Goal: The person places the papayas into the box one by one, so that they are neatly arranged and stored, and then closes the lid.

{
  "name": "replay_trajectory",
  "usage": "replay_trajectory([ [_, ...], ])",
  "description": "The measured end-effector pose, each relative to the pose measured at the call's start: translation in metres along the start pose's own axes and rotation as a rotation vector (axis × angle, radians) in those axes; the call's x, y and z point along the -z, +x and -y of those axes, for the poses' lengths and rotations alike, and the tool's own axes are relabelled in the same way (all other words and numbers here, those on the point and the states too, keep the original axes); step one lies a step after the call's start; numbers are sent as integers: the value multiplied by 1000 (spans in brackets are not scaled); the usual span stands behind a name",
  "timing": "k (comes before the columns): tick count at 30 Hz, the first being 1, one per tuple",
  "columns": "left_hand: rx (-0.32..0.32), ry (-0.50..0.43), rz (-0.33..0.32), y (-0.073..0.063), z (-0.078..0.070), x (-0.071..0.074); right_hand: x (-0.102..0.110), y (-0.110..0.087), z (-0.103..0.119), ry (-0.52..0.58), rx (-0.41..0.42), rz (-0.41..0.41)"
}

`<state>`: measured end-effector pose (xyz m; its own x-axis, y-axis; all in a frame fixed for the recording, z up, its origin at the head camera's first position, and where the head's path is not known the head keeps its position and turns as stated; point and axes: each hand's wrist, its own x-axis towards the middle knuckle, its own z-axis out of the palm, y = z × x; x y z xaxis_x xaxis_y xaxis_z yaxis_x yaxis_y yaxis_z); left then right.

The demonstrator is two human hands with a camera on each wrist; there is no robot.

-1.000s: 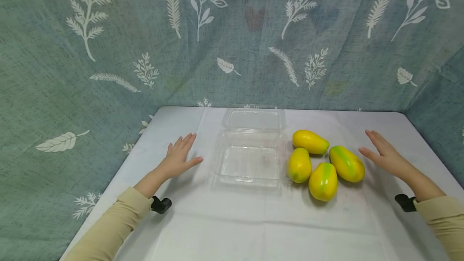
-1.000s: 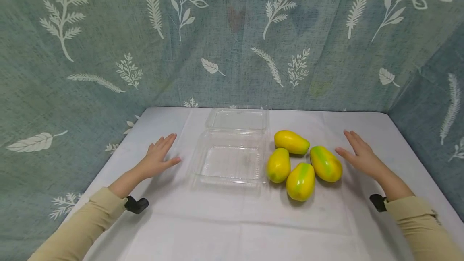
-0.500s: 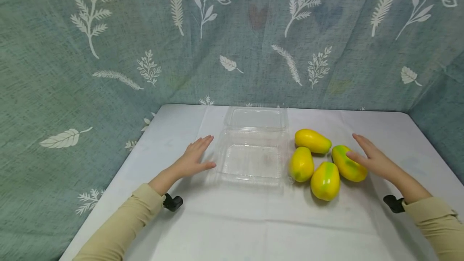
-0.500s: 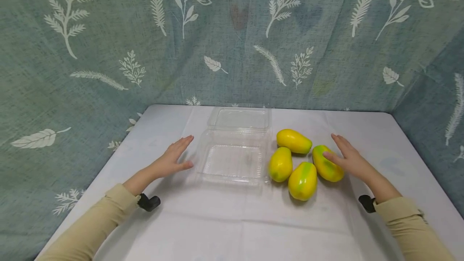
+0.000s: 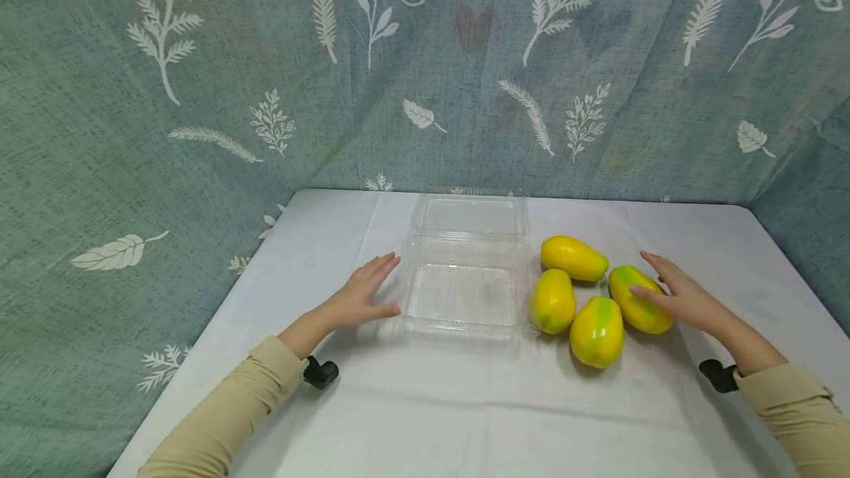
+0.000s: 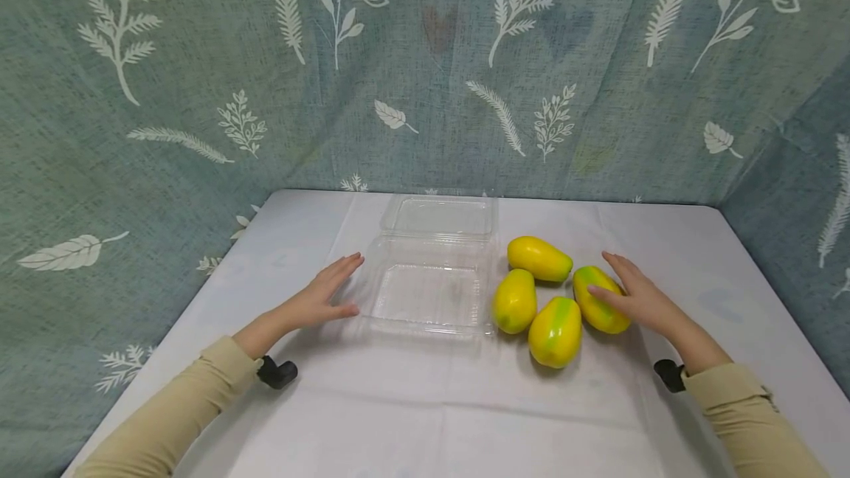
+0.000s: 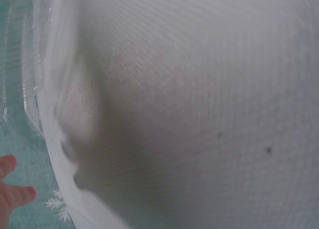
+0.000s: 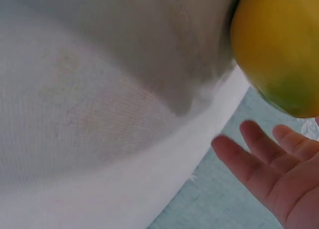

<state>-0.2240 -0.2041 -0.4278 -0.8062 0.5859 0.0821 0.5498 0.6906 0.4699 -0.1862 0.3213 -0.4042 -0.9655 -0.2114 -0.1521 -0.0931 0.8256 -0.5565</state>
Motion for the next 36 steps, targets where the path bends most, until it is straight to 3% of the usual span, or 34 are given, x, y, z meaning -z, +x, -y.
replay_trajectory([
  [16,-32,11,27,1,4,-4,2,0,-5,-7,-43,39],
  [29,-65,7,33,0,6,-2,3,-7,-13,141,-160,177],
  [36,-60,-10,30,0,7,-2,6,-6,-11,131,-147,123],
])
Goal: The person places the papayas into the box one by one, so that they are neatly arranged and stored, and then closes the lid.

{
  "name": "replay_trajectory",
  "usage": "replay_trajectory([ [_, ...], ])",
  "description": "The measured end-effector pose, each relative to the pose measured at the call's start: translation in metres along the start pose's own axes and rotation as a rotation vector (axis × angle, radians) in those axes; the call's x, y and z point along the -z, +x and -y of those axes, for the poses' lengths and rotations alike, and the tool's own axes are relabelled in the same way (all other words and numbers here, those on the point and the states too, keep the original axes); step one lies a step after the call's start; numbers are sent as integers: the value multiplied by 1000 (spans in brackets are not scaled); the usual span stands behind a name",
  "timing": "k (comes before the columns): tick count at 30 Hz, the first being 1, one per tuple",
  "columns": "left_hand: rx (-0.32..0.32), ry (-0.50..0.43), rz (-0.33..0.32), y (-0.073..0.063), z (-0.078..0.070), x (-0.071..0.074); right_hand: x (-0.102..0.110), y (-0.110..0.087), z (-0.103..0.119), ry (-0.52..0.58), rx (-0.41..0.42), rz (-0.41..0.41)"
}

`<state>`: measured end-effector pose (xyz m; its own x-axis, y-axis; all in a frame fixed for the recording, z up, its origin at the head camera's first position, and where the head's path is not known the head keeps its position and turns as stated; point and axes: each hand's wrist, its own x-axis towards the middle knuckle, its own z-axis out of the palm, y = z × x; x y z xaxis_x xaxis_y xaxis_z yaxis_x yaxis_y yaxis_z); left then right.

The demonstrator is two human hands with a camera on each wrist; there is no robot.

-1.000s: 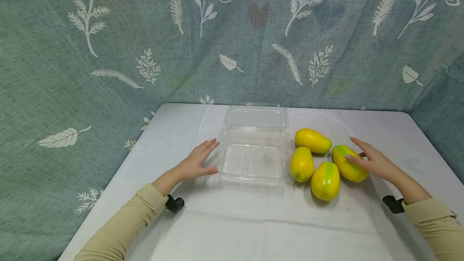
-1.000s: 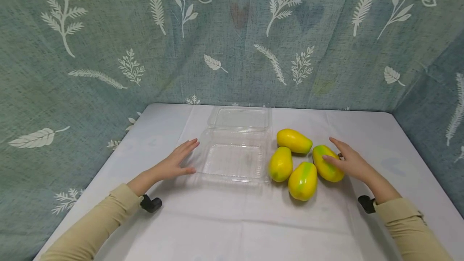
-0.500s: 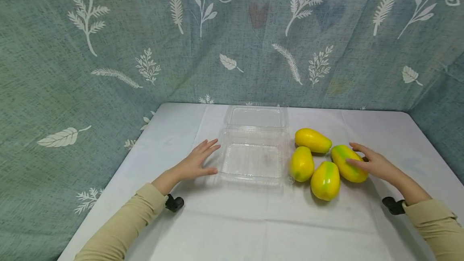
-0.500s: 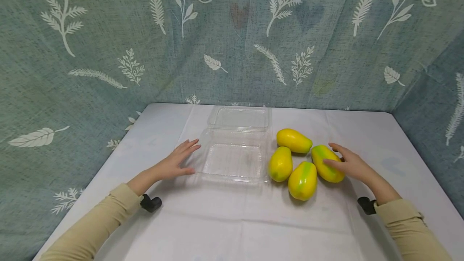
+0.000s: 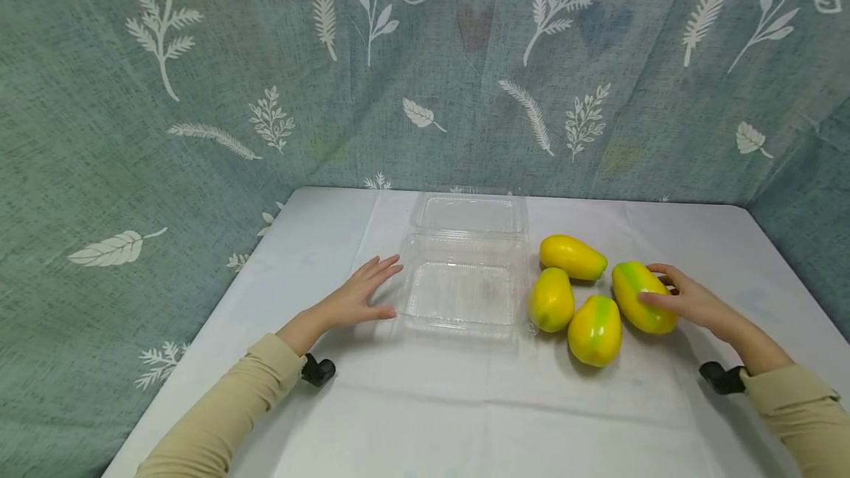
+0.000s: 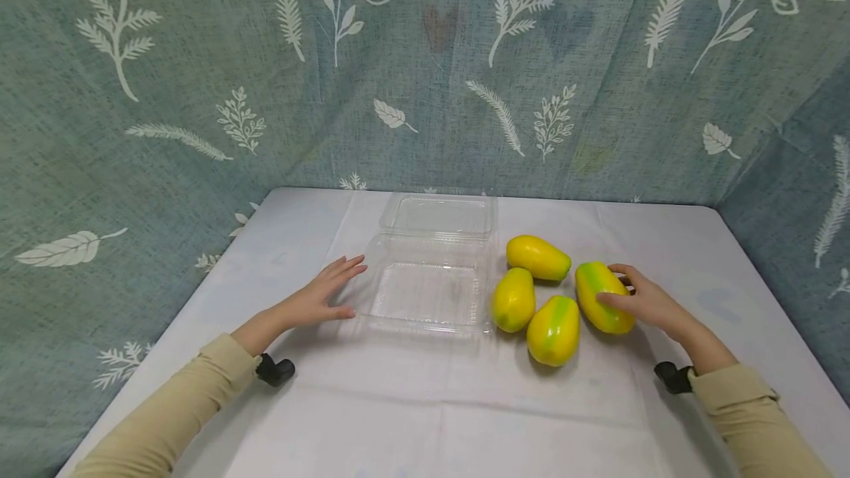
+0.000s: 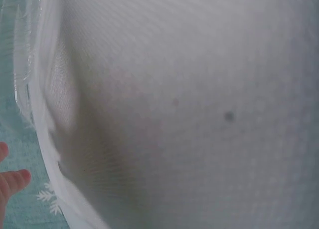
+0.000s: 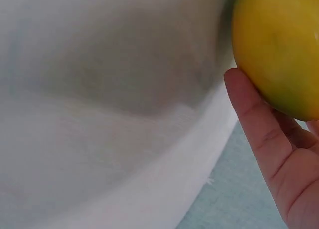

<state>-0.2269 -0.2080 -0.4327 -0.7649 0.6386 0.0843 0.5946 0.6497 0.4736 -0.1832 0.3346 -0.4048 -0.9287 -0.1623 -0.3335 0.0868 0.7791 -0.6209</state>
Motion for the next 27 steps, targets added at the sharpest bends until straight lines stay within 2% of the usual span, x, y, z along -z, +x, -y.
replay_trajectory([
  [8,6,3,2,-1,-2,1,17,0,10,-34,27,-28],
  [19,8,-10,7,-1,2,-2,47,-1,34,-82,108,-49],
  [27,8,-14,8,0,0,-3,64,5,53,-88,168,-55],
])
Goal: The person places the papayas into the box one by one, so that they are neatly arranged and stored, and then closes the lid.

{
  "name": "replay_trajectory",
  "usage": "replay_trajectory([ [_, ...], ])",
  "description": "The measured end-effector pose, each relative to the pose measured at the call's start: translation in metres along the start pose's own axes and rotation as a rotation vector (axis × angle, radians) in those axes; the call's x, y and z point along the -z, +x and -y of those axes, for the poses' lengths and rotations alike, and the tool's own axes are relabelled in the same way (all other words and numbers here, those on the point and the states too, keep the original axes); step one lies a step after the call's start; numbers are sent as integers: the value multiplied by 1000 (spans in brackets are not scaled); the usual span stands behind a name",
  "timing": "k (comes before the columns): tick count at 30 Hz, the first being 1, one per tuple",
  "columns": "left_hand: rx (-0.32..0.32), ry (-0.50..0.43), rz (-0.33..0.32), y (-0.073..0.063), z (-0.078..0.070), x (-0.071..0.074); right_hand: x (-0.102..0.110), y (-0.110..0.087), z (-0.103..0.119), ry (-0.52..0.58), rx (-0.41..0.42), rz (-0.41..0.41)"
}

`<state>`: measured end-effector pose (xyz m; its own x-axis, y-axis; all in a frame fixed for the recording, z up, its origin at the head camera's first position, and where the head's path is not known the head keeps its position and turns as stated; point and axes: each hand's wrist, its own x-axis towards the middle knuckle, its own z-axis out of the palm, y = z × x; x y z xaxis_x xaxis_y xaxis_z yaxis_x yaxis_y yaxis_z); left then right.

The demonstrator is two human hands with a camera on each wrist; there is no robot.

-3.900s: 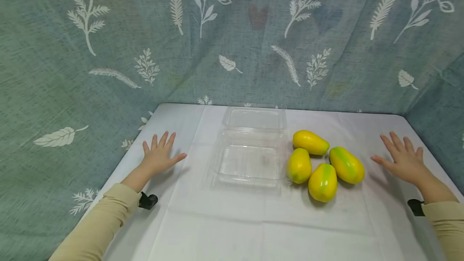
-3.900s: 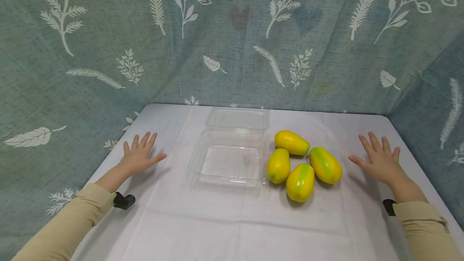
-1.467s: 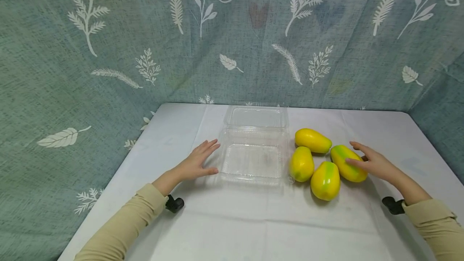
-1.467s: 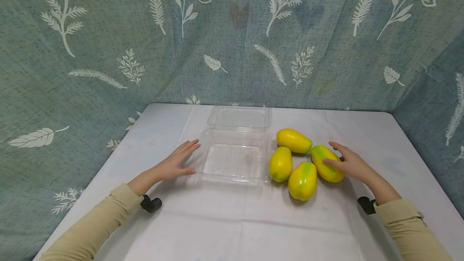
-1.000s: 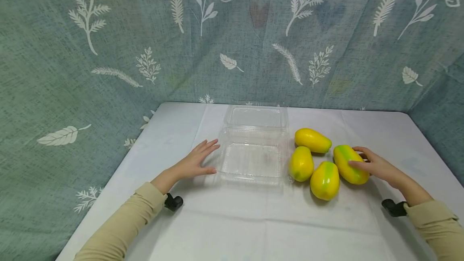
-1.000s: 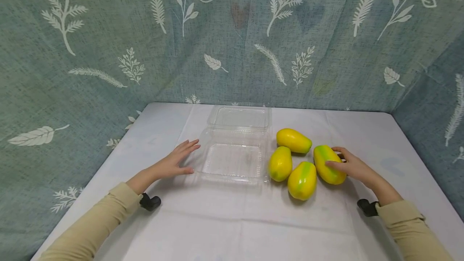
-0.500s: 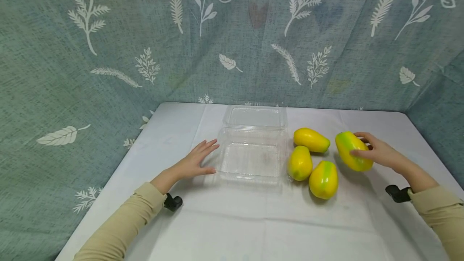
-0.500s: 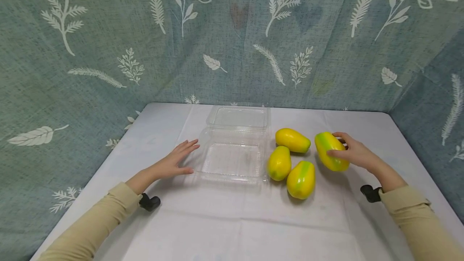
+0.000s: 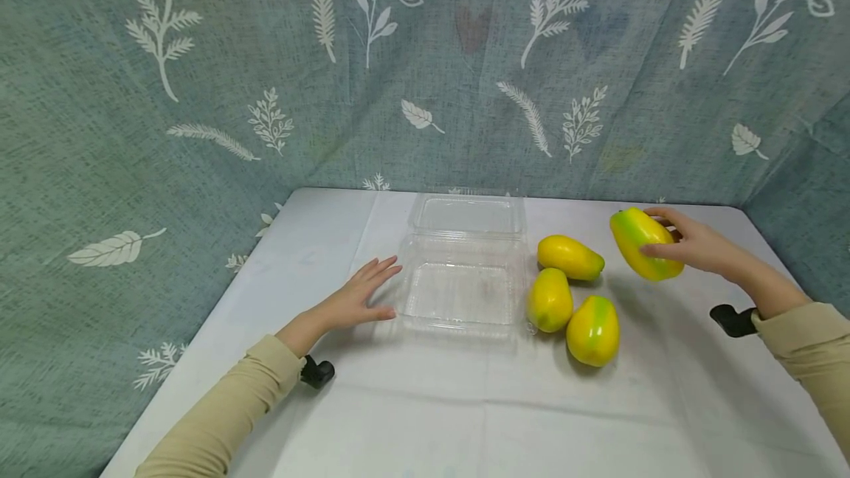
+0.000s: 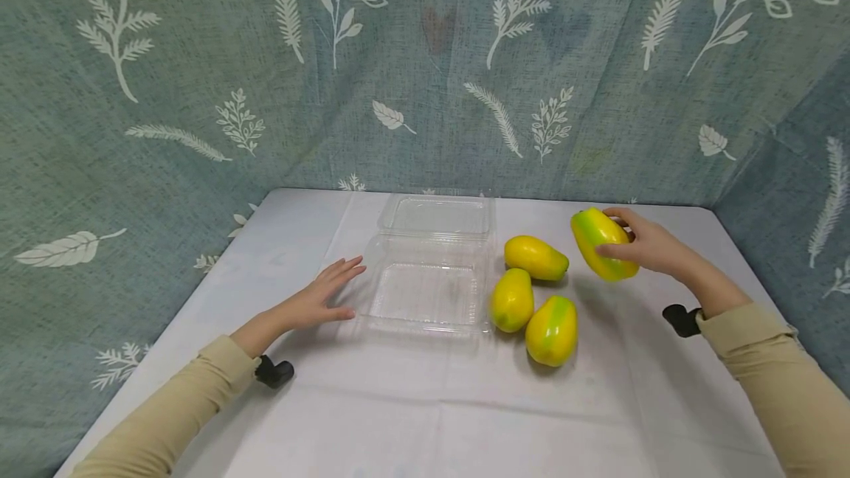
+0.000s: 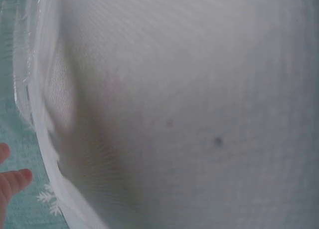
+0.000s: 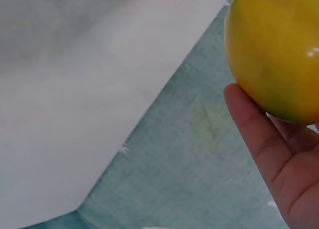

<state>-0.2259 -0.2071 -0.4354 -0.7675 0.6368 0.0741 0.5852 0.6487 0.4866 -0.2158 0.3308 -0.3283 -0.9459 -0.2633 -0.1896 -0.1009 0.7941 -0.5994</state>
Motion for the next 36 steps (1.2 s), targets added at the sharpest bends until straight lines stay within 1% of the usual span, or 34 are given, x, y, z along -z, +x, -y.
replay_trajectory([
  [5,-9,-16,2,0,-2,0,4,10,10,-21,9,-2],
  [12,12,-11,19,-1,-2,-1,8,19,27,-32,41,0],
  [17,8,-3,23,0,-1,-1,10,25,41,-74,45,-11],
  [22,5,13,21,-1,1,-1,12,33,55,-104,88,-34],
  [30,6,13,21,-1,-1,0,9,40,80,-103,136,-44],
  [36,-11,14,13,-1,-2,0,2,47,94,-86,170,-66],
])
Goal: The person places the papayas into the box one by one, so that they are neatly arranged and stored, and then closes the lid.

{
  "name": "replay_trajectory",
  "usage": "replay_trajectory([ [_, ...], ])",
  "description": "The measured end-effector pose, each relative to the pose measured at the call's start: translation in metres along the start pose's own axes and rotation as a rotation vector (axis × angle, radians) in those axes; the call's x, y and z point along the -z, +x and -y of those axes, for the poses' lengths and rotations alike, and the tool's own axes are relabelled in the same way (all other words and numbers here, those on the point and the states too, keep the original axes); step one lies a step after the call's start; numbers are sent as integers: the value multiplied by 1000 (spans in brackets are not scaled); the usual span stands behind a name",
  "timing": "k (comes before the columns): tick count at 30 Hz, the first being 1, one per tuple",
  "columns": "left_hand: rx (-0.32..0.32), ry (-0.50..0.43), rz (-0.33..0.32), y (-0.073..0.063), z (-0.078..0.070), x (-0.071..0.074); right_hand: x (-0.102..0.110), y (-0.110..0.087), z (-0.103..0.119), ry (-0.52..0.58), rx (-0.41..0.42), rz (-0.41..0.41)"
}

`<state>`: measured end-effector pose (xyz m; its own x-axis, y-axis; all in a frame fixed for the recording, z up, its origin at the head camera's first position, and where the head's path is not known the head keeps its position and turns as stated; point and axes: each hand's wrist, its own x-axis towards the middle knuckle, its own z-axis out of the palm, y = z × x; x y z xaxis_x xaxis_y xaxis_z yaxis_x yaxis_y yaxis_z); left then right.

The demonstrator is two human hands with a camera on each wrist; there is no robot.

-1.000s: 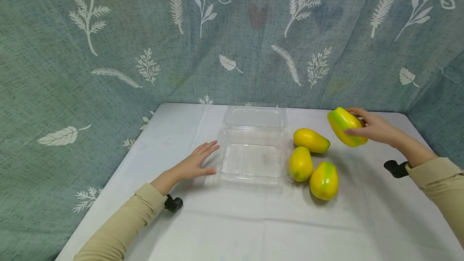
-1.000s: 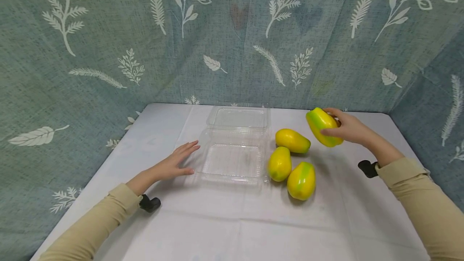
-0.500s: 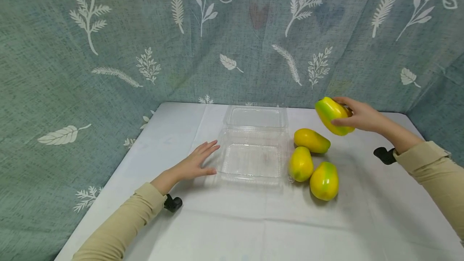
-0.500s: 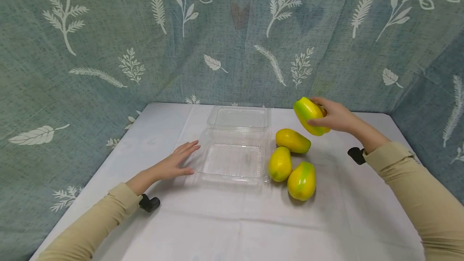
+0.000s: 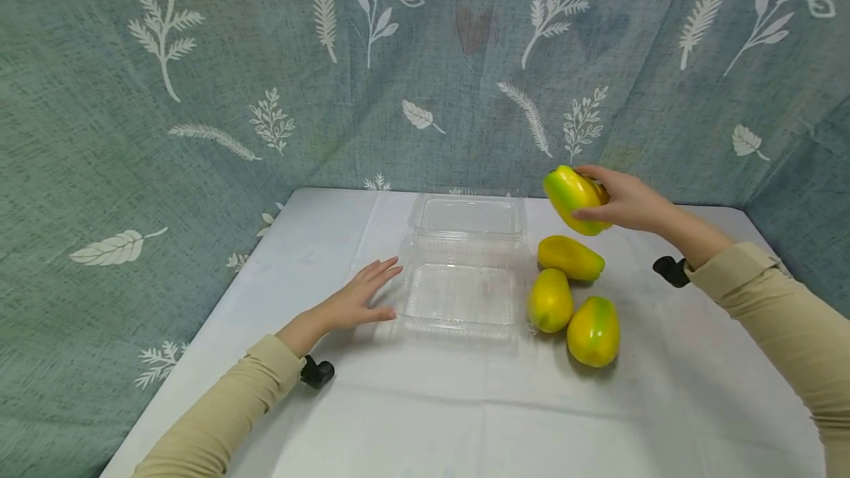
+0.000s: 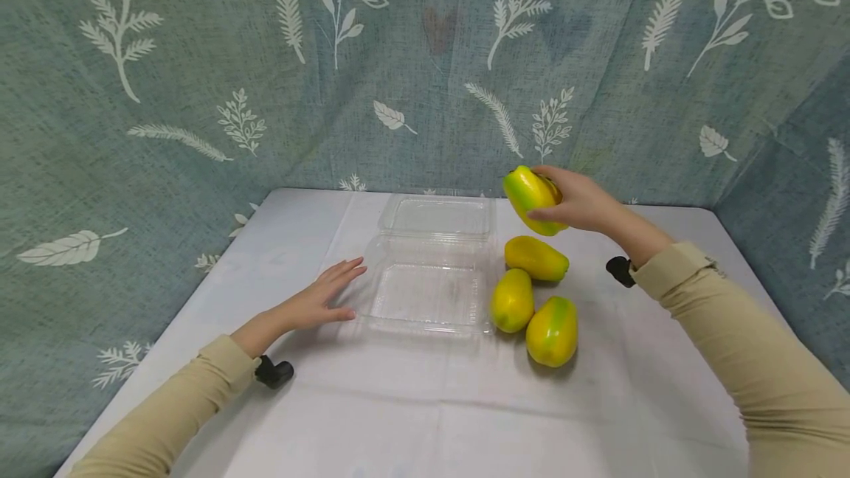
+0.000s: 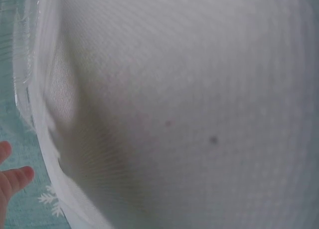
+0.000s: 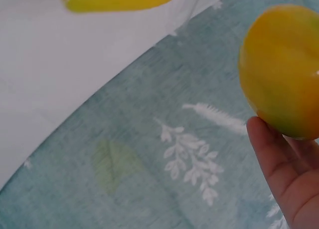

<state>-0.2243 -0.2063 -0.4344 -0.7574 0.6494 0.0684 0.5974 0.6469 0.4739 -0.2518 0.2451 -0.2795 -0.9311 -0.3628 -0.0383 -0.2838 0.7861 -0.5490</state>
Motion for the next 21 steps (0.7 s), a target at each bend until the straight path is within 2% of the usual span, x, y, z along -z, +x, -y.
replay_trajectory([
  [4,7,-4,5,-2,1,0,-7,8,8,21,36,-25],
  [10,2,13,9,-2,0,1,-21,19,15,64,135,-37],
  [15,-12,23,13,0,-2,2,-33,25,22,49,200,-49],
  [21,2,42,14,-2,-2,3,-45,32,33,27,246,-54],
])
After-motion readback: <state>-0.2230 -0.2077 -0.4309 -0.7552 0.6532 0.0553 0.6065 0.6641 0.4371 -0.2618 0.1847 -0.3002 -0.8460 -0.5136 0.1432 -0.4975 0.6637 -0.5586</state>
